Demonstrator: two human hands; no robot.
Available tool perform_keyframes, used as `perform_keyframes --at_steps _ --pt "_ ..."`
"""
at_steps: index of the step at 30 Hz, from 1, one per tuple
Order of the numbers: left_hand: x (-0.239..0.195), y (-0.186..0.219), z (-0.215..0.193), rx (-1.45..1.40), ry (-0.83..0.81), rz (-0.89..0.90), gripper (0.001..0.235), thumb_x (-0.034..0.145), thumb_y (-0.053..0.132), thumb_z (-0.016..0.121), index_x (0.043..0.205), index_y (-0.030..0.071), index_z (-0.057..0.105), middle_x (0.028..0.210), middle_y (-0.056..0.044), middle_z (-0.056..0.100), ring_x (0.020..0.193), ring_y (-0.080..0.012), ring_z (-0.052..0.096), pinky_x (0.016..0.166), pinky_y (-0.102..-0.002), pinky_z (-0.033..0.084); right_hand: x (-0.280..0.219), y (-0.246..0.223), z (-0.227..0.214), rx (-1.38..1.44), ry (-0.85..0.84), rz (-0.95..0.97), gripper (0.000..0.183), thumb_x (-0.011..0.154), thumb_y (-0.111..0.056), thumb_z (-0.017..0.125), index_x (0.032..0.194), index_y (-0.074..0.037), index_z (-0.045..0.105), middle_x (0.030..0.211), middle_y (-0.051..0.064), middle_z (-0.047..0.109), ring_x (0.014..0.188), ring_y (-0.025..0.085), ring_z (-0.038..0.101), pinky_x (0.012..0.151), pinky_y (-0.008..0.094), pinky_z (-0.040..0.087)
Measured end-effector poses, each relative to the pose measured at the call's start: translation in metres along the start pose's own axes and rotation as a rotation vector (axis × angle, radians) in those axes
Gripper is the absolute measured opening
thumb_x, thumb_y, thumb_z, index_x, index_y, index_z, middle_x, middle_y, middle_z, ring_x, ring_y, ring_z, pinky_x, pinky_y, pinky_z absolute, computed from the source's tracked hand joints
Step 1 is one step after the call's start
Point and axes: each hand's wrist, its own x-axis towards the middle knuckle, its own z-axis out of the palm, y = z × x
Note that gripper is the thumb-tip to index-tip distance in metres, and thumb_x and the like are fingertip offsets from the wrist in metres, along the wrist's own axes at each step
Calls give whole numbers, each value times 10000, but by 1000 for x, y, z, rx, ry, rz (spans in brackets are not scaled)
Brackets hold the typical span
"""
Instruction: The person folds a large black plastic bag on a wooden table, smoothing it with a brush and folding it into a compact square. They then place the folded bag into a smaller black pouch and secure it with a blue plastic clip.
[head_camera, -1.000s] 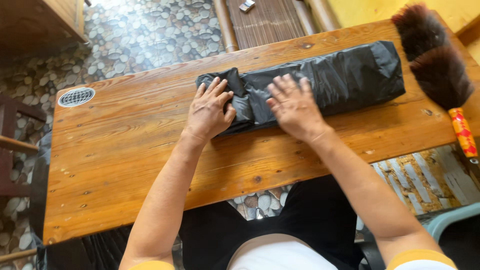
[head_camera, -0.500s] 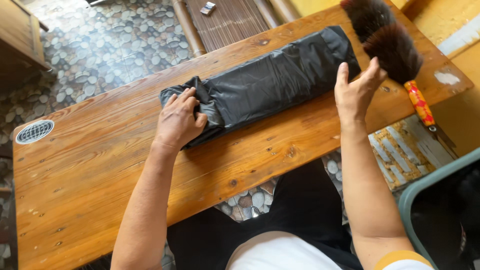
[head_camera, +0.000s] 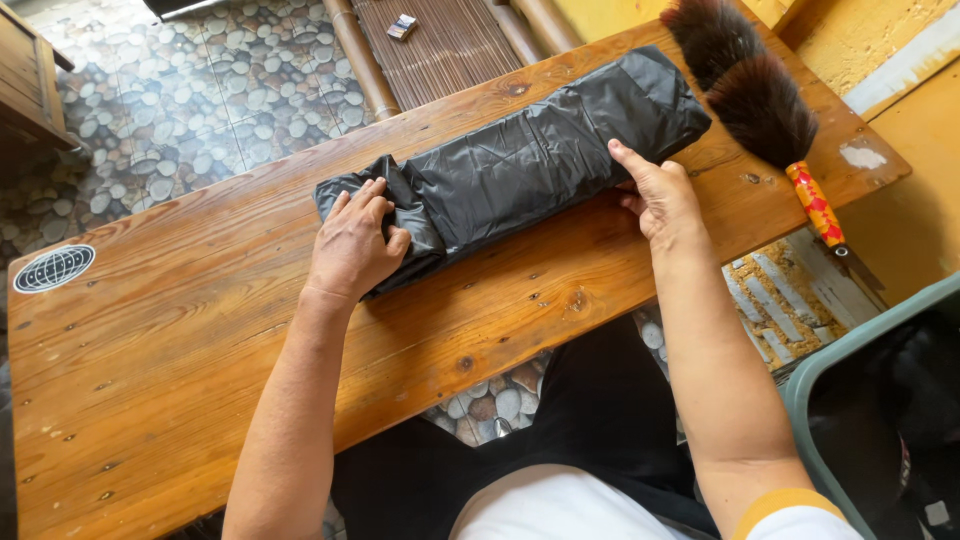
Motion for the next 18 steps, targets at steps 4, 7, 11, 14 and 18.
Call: perform_keyframes --at_steps 4,7,11,14,18 --pt "-1 2 0 -11 -5 -10 344 818 279 587 1097 103 684 1492 -118 612 1401 -263 552 1219 -471 338 24 12 8 157 -28 6 607 696 -184 1037 1129 51 682 1018 173 745 869 328 784 737 486 647" --pt "-1 1 1 -15 -10 -15 343 819 278 584 1101 105 676 1505 -114 602 1409 -262 544 1220 -476 335 56 37 8 270 -11 -18 569 692 -37 1013 1153 18 684 1050 154 761 923 292 794 803 440 676" --pt "0 1 -1 -23 -22 -15 331 831 277 577 1099 105 667 1509 -123 596 1412 -268 539 1224 -475 326 68 51 15 320 14 -34 564 687 28 982 1168 -5 690 1060 140 765 938 302 797 794 450 696" --pt "0 2 -1 -25 -20 -8 331 831 276 577 1098 103 669 1504 -126 601 1408 -273 543 1222 -477 328 69 59 17 259 61 -129 573 692 23 966 1195 -27 698 1079 122 761 993 276 780 810 425 687" --pt "0 -2 3 -17 -19 -3 326 829 289 583 1092 111 657 1510 -122 593 1414 -264 536 1219 -480 336 39 50 23 -38 170 -372 399 726 -69 929 1086 -42 757 959 126 752 951 259 761 764 431 610"
